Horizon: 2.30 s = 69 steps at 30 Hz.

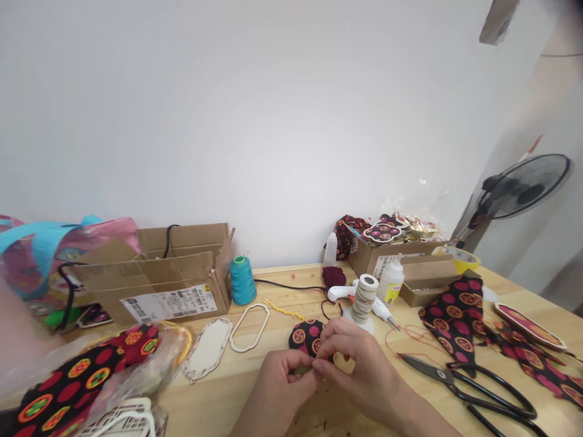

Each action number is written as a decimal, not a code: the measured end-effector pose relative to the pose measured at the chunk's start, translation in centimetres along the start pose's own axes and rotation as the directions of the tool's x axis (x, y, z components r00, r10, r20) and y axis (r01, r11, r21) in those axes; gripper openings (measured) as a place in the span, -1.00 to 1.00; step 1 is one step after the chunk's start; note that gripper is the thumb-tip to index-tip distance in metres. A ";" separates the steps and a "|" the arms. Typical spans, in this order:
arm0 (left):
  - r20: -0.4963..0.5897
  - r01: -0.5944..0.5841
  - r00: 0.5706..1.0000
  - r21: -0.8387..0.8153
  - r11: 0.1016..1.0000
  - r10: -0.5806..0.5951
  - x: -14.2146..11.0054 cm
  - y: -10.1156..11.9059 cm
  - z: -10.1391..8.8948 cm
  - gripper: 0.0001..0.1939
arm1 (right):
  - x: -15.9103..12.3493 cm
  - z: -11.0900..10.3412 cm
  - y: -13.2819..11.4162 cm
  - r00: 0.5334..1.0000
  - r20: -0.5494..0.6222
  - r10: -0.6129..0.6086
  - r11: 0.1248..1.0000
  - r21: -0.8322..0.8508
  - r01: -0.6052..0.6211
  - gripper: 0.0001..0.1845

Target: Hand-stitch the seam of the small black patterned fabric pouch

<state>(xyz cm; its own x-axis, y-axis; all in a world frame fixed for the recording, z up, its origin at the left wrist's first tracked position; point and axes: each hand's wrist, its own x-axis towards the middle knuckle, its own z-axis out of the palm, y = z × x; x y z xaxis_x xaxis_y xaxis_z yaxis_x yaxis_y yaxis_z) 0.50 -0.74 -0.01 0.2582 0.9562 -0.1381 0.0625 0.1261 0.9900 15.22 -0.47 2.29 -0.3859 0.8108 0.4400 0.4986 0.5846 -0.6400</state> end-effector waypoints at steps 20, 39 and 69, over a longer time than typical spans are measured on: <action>0.004 0.049 0.998 -0.551 0.833 -0.055 -0.7 1.7 -0.6 -0.84 | -0.6 1.5 -1.5 0.901 -0.207 -0.382 0.922 -0.147 0.358 -0.93; -0.008 0.059 0.997 -0.579 0.813 -0.078 -0.8 1.5 -0.6 -0.83 | -0.9 3.5 -0.6 0.942 -0.194 -0.275 0.961 -0.021 0.277 -0.93; 0.151 0.148 0.986 -0.617 0.773 -0.069 -0.6 0.8 -1.0 -0.72 | 0.4 1.8 0.3 0.883 -0.229 0.409 0.811 0.536 -0.236 -0.76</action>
<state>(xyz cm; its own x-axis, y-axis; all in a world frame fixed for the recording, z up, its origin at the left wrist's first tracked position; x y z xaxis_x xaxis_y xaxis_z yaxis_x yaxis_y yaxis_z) -0.56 -0.93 0.87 0.3956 0.8945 -0.2082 -0.5087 0.4022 0.7613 13.79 -0.03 1.09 0.0406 0.9617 0.2712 0.0793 0.2675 -0.9603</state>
